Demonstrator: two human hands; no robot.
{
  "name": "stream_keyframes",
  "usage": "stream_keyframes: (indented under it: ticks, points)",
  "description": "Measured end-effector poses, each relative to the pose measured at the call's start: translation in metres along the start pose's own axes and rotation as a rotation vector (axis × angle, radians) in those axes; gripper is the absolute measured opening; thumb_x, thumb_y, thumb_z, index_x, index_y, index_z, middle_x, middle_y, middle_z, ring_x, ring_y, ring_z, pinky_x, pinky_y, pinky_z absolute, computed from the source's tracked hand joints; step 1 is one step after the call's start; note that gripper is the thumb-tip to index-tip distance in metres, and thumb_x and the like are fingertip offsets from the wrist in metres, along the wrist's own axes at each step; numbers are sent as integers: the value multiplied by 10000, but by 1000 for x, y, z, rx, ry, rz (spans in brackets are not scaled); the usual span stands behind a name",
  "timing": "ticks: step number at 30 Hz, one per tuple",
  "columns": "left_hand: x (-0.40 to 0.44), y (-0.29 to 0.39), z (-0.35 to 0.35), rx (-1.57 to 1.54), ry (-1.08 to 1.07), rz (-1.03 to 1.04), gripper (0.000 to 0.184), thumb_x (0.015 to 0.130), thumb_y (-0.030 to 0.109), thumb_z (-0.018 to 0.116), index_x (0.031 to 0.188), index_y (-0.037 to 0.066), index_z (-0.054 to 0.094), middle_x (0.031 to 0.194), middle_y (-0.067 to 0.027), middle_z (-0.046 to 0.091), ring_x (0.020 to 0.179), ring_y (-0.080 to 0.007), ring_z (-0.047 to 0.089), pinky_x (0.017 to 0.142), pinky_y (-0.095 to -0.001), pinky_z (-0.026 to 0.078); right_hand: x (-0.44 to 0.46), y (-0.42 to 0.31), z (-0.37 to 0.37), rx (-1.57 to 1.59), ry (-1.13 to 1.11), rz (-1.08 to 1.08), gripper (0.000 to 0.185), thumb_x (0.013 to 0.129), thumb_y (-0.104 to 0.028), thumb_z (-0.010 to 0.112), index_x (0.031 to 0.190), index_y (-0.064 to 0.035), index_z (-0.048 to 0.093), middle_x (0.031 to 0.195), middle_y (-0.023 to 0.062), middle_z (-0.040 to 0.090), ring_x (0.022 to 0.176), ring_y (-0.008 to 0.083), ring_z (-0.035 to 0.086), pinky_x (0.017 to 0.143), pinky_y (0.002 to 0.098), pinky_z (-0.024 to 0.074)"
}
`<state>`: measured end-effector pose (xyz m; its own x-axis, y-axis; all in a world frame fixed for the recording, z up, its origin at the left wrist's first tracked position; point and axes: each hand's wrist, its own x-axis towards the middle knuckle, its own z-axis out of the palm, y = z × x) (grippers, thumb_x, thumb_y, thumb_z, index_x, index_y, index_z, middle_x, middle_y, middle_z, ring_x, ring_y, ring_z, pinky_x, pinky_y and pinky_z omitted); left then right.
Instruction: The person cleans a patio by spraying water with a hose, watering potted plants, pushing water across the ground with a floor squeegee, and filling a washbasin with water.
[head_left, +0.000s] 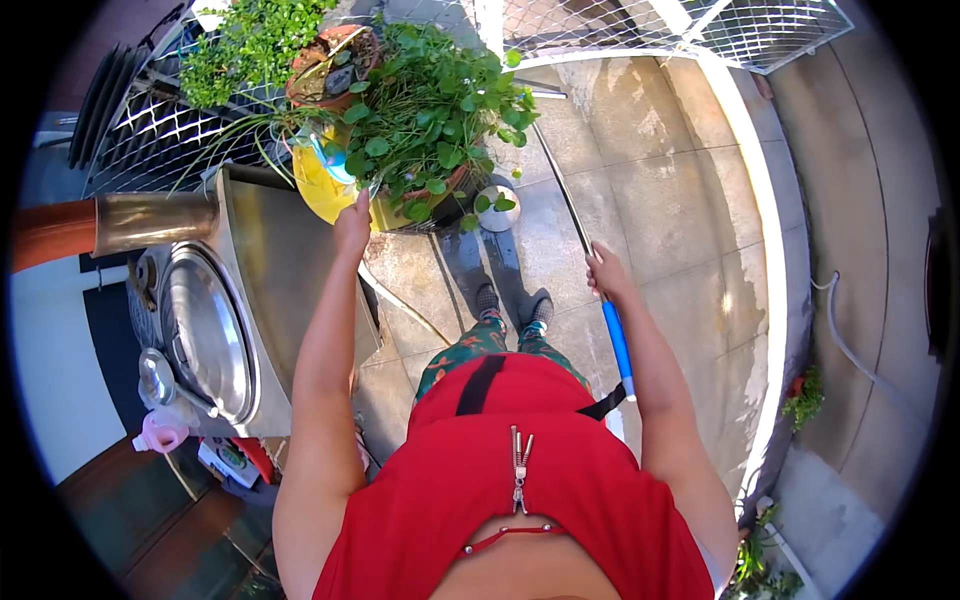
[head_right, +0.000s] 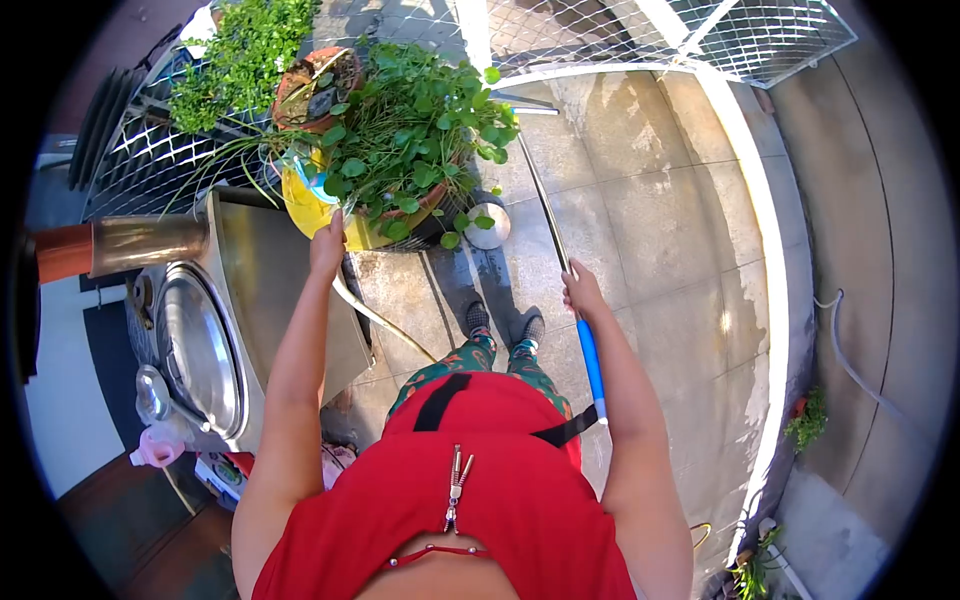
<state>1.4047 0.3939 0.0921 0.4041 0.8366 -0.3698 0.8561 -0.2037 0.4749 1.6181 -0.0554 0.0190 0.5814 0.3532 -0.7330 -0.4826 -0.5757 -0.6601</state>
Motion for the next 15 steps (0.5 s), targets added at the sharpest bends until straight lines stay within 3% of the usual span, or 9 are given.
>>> stream_keyframes:
  ticks: [4, 8, 12, 15]
  points:
    - [9, -11, 9, -26, -29, 19, 734, 894, 643, 346, 690, -2, 631, 661, -159, 627, 696, -329, 622, 675, -418, 457, -106, 45, -31, -197, 34, 62, 570, 902, -205, 577, 1424, -153, 353, 582, 42, 481, 431, 127, 472, 364, 291, 410]
    - [10, -12, 15, -32, -39, 53, 744, 902, 633, 341, 677, -20, 616, 584, -163, 586, 616, -318, 606, 645, -412, 455, -144, 78, -46, -418, 25, 137, 613, 881, -208, 604, 1433, -152, 344, 592, 60, 514, 440, 154, 500, 384, 314, 440]
    - [10, -3, 17, -27, -63, 19, 745, 905, 628, 339, 689, -26, 623, 596, -166, 595, 640, -329, 612, 649, -421, 455, -107, 53, -32, -287, -9, 132, 603, 886, -225, 584, 1431, -133, 343, 658, 110, 577, 479, 172, 550, 413, 339, 457]
    - [11, 11, 16, 9, -36, -7, 737, 906, 624, 342, 688, -21, 624, 599, -159, 598, 649, -321, 614, 647, -421, 454, -30, 30, -11, -400, 26, -58, 537, 858, -198, 587, 1362, -110, 423, 753, 183, 629, 558, 251, 621, 456, 382, 486]
